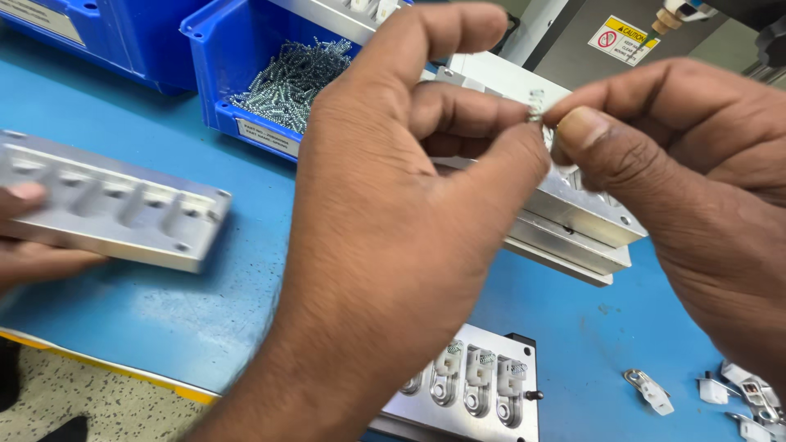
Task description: The person picks small white plastic electrical components from a pile on the workbench, fits them together by hand, and places them into the cavities of aluminum jig trays. They also pick small screws from a blue bin and position them on the tray, then move filled trays toward the bench machine.
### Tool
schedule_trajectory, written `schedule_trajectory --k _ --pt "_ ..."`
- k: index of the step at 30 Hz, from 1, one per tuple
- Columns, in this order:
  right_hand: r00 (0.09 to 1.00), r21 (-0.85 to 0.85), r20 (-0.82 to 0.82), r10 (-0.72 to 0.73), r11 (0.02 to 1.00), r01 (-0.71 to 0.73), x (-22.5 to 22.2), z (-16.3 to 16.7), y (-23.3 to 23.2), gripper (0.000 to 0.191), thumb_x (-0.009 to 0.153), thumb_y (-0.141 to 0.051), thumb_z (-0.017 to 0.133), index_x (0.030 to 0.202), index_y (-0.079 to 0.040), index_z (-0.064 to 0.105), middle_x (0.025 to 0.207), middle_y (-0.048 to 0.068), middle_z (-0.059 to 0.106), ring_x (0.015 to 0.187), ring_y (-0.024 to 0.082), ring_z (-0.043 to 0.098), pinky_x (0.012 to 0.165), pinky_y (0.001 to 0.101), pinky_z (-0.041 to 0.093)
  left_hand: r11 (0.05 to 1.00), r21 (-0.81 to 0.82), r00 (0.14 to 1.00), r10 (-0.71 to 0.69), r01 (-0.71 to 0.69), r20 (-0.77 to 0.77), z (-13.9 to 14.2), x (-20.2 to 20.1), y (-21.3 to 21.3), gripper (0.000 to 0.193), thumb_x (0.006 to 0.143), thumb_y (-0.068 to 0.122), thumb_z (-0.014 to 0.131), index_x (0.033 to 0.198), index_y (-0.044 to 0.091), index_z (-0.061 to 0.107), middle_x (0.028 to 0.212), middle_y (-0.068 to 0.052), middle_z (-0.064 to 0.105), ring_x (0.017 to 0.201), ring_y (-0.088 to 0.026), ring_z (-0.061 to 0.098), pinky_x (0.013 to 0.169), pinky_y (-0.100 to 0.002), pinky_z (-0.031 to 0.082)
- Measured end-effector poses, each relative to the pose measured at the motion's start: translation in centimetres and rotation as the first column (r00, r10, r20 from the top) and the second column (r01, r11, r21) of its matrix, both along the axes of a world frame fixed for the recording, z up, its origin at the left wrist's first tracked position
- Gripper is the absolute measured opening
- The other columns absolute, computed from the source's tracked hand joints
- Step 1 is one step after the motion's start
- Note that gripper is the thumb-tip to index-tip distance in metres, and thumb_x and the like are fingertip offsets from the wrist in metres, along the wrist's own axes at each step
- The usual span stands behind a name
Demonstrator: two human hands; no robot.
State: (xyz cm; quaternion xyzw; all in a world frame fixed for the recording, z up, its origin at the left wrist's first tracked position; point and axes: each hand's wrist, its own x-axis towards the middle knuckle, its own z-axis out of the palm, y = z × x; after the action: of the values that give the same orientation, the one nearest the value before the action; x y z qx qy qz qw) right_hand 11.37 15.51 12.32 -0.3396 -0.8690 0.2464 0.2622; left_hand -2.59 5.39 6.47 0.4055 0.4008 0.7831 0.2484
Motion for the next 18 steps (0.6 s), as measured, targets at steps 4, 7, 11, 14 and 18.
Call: schedule_trajectory --k 4,7,11,14,18 --pt "0.991 -0.077 0.127 -0.041 0.996 0.051 0.9 0.2 0.3 0.033 0.106 -0.032 0.056 0.110 -0.003 0.071 0.083 0.014 0.074 0.077 0.015 0.067 0.068 0.0327 0.056 0.979 0.009 0.933 0.195 -0.202 -0.303 -0.4 1.0 -0.4 0.037 0.092 0.009 0.069 0.128 0.007 0.059 0.096 0.000 0.075 0.083 -0.003 0.075 0.071 -0.020 0.060" --pt "0.993 0.019 0.114 -0.011 1.000 0.009 0.9 0.5 0.0 0.035 0.106 -0.036 0.054 0.106 -0.004 0.068 0.083 0.010 0.071 0.075 0.013 0.071 0.067 0.0305 0.057 0.960 0.167 0.885 0.272 -0.223 -0.379 -0.3 1.2 -0.1 0.029 0.101 0.007 0.067 0.128 0.005 0.058 0.110 0.000 0.075 0.090 -0.002 0.075 0.081 -0.018 0.059" --pt "0.999 0.141 0.000 0.044 0.989 -0.043 0.2 1.0 0.0 0.026 0.108 -0.028 0.059 0.112 -0.003 0.066 0.090 0.008 0.070 0.080 0.010 0.065 0.071 0.0263 0.052 0.981 0.082 0.956 0.191 -0.177 -0.222 0.6 1.1 0.3 0.030 0.095 0.011 0.070 0.122 0.004 0.060 0.093 -0.001 0.075 0.082 -0.003 0.073 0.070 -0.019 0.060" --pt "0.990 -0.055 -0.140 0.016 0.998 -0.024 0.1 1.4 0.5 0.020 0.105 -0.024 0.061 0.114 -0.006 0.065 0.096 0.005 0.071 0.088 0.009 0.066 0.075 0.0256 0.051 0.998 0.027 0.999 -0.050 0.050 0.017 1.5 0.5 0.7 0.024 0.092 0.009 0.069 0.115 0.000 0.068 0.088 -0.003 0.075 0.078 -0.004 0.069 0.069 -0.020 0.060" --pt "0.980 -0.225 -0.197 -0.031 0.974 -0.015 0.4 0.9 0.8 0.022 0.102 -0.022 0.061 0.116 -0.006 0.067 0.102 0.005 0.072 0.095 0.009 0.066 0.076 0.0269 0.051 0.998 -0.058 0.995 -0.018 0.012 -0.097 1.5 0.1 0.4 0.018 0.097 0.012 0.068 0.111 0.006 0.077 0.084 -0.002 0.077 0.075 -0.004 0.069 0.067 -0.019 0.061"
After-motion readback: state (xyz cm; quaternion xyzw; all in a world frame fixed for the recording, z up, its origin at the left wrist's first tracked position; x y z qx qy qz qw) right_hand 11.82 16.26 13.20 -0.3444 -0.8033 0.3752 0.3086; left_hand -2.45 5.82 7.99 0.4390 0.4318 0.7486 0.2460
